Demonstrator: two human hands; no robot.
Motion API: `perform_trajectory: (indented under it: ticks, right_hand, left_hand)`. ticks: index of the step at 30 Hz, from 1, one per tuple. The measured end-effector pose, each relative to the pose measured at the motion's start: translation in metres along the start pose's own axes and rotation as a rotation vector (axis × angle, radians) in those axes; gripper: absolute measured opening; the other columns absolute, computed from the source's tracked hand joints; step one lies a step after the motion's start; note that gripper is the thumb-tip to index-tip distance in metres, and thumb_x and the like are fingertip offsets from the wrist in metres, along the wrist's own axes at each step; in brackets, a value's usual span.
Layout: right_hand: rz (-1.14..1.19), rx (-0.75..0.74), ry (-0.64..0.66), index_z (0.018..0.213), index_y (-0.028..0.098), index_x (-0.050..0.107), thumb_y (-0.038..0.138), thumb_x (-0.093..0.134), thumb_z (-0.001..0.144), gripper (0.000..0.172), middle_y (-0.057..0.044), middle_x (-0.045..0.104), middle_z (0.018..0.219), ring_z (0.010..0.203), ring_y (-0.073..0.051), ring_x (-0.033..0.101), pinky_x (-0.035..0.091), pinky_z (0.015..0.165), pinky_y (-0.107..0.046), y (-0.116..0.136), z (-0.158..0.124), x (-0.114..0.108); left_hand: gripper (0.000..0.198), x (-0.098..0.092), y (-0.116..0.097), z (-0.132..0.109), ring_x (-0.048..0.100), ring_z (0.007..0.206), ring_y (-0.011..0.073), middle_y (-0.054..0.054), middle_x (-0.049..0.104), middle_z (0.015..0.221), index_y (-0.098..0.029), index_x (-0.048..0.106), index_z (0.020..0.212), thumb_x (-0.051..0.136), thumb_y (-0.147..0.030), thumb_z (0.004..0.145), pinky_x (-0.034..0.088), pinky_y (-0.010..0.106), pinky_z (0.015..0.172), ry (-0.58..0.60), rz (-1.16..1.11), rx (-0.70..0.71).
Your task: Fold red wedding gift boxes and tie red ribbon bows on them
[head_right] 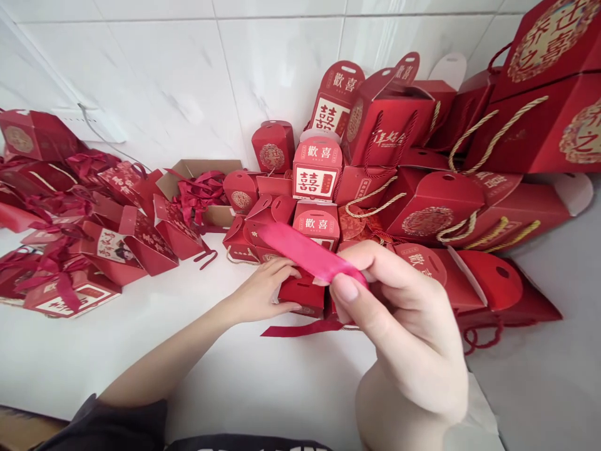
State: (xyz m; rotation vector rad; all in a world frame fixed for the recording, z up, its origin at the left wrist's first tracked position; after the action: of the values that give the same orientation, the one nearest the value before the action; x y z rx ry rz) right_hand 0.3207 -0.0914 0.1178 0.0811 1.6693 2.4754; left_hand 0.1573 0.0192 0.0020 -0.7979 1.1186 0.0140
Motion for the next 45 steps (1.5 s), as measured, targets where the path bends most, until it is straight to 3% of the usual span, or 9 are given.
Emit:
perform_trajectory:
  ticks: [6,9,13,16,20,25,32,37,45]
  right_hand:
    - [0.091,-0.079,-0.076,0.095,0.024,0.066,0.030,0.060,0.094,0.008,0.001,0.056,0.069,0.053,-0.011,0.043,0.032,0.045,-0.026,0.012,-0.012,-0.005]
    - [0.039,-0.059,-0.018,0.088,0.024,0.064,0.028,0.059,0.095,0.010,0.003,0.054,0.064,0.054,-0.009,0.046,0.036,0.048,-0.023,0.008,-0.011,0.000]
    - [0.020,0.166,0.228,0.078,0.021,0.059,0.031,0.060,0.095,0.020,0.005,0.053,0.061,0.052,-0.007,0.048,0.039,0.049,-0.019,-0.021,-0.007,0.018]
    - [0.147,0.375,0.321,0.082,0.019,0.060,0.039,0.057,0.095,0.024,0.000,0.064,0.070,0.063,-0.010,0.063,0.050,0.059,-0.020,-0.054,-0.012,0.034]
    - [0.264,0.523,0.199,0.106,0.022,0.057,0.042,0.064,0.090,0.027,-0.001,0.071,0.079,0.076,-0.016,0.073,0.058,0.073,-0.028,-0.102,-0.028,0.047]
    - [0.229,0.456,0.037,0.100,0.019,0.061,0.046,0.066,0.087,0.030,-0.004,0.071,0.083,0.079,-0.021,0.075,0.062,0.075,-0.034,-0.133,-0.041,0.057]
    - [0.083,0.419,-0.094,0.099,0.018,0.065,0.045,0.063,0.088,0.029,-0.007,0.073,0.087,0.081,-0.024,0.075,0.063,0.081,-0.040,-0.138,-0.047,0.068]
    - [-0.020,0.411,-0.078,0.099,0.019,0.065,0.045,0.060,0.090,0.028,-0.007,0.074,0.090,0.083,-0.024,0.075,0.063,0.080,-0.038,-0.135,-0.050,0.074]
    - [-0.292,0.320,-0.083,0.096,0.021,0.068,0.033,0.053,0.092,0.019,-0.004,0.075,0.082,0.077,-0.023,0.075,0.059,0.074,-0.033,-0.131,-0.047,0.070]
  left_hand:
    - [0.023,-0.005,0.008,-0.002,0.053,0.123,0.0282,0.010,0.056,0.134,-0.019,0.063,0.093,0.070,-0.036,0.080,0.043,0.042,0.103,0.007,-0.085,-0.031]
    - [0.012,-0.023,0.006,-0.013,0.062,0.104,0.0239,0.007,0.066,0.112,-0.019,0.063,0.084,0.064,-0.031,0.084,0.048,0.035,0.090,0.026,-0.080,-0.058]
    - [0.014,-0.046,0.003,-0.038,0.060,0.065,0.0165,0.000,0.060,0.069,-0.018,0.056,0.070,0.060,-0.025,0.081,0.043,0.026,0.058,0.143,-0.042,-0.250]
    - [0.025,-0.052,0.001,-0.058,0.060,0.056,0.0153,-0.002,0.054,0.058,-0.017,0.047,0.063,0.058,-0.030,0.083,0.041,0.024,0.051,0.201,-0.156,-0.435]
    - [0.025,-0.040,0.000,-0.076,0.070,0.063,0.0175,0.000,0.064,0.067,-0.017,0.051,0.075,0.056,-0.038,0.087,0.052,0.025,0.057,0.173,-0.497,-0.612]
    - [0.027,-0.027,0.001,-0.083,0.072,0.067,0.0187,0.004,0.069,0.071,-0.017,0.054,0.081,0.058,-0.043,0.088,0.056,0.026,0.061,0.095,-0.640,-0.711]
    - [0.029,-0.026,0.002,-0.087,0.073,0.070,0.0198,0.003,0.070,0.072,-0.019,0.053,0.094,0.054,-0.048,0.090,0.058,0.028,0.065,0.023,-0.713,-0.721]
    - [0.019,-0.019,0.006,-0.087,0.074,0.071,0.0200,0.003,0.070,0.074,-0.022,0.050,0.104,0.041,-0.037,0.096,0.057,0.027,0.065,-0.019,-0.814,-0.744]
    - [0.037,-0.013,0.007,-0.081,0.074,0.069,0.0223,0.005,0.071,0.071,-0.023,0.047,0.128,0.046,-0.036,0.093,0.058,0.028,0.062,0.006,-0.861,-0.762]
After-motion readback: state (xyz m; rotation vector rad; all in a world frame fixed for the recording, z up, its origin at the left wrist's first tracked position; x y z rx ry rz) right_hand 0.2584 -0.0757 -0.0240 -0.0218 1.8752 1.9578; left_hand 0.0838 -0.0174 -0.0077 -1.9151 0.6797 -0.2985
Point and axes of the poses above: each hand's wrist, its own z-axis towards the middle knuckle, its own x-axis out of the palm, y = z × x, the point moved 4 cm from there along z, towards the middle knuckle
